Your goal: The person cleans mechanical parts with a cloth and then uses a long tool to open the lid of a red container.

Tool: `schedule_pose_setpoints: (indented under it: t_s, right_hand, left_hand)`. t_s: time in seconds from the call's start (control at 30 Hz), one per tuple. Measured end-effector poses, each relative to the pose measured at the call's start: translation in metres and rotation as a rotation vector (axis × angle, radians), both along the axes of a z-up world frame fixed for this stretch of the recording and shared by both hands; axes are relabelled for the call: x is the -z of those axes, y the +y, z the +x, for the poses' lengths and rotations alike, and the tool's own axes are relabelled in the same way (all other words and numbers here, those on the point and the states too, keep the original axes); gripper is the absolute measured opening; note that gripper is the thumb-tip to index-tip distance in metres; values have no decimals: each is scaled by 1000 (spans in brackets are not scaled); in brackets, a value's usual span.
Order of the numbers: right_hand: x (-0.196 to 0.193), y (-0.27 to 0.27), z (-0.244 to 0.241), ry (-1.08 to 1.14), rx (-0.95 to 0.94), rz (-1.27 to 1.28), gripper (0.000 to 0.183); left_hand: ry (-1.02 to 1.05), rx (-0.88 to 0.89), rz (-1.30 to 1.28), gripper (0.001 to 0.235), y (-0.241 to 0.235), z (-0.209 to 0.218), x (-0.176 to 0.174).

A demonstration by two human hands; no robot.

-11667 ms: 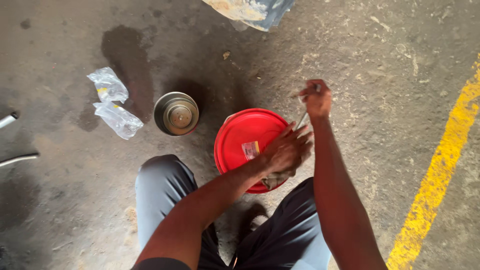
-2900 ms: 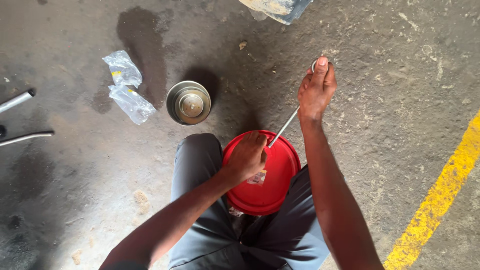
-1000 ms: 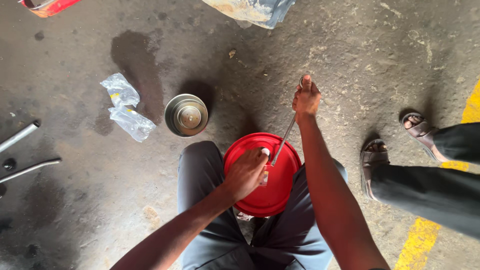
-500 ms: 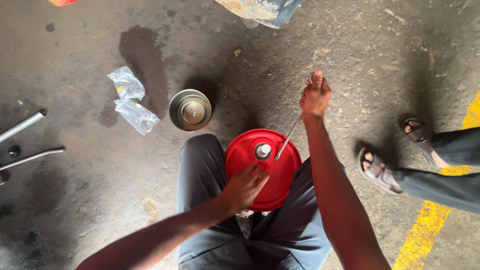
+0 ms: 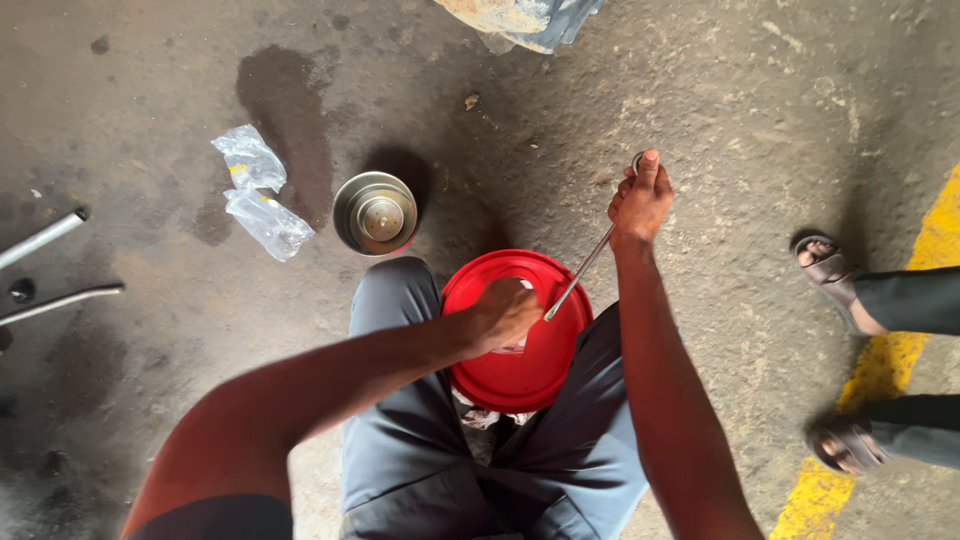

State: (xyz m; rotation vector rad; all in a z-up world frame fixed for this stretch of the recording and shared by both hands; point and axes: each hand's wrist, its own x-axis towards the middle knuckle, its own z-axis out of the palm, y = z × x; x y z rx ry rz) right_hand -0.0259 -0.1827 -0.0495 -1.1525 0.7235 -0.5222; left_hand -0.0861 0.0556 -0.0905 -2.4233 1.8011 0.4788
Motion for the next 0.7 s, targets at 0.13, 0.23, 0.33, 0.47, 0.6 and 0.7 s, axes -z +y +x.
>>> schedule_pose_setpoints:
  t_s: [0.13,0.23,0.33,0.47,0.6,0.7]
  right_hand:
    - [0,-6,-3,8,-7,31,47]
    - [-3,-9,1,3,11,16,49]
    - [-2,-7,-1,10,10,28,51]
    - [0,-8,-1,6,9,22,52]
    - [6,-6,7,-70,-13,12,49]
    - [3,-1,10,-64,-7,26,43]
  left_hand:
    - [215,-351,-159,27,16,-16,21]
    - [254,-503,-160,32,19,-18,5]
    - [228,-586,-166,33,23,-25,-14]
    - [385,-660,-374,23,39,-26,-9]
    - [203,-603,-117,54,65,-46,-13]
    - [962,-1071,-19,67,54,-50,-30]
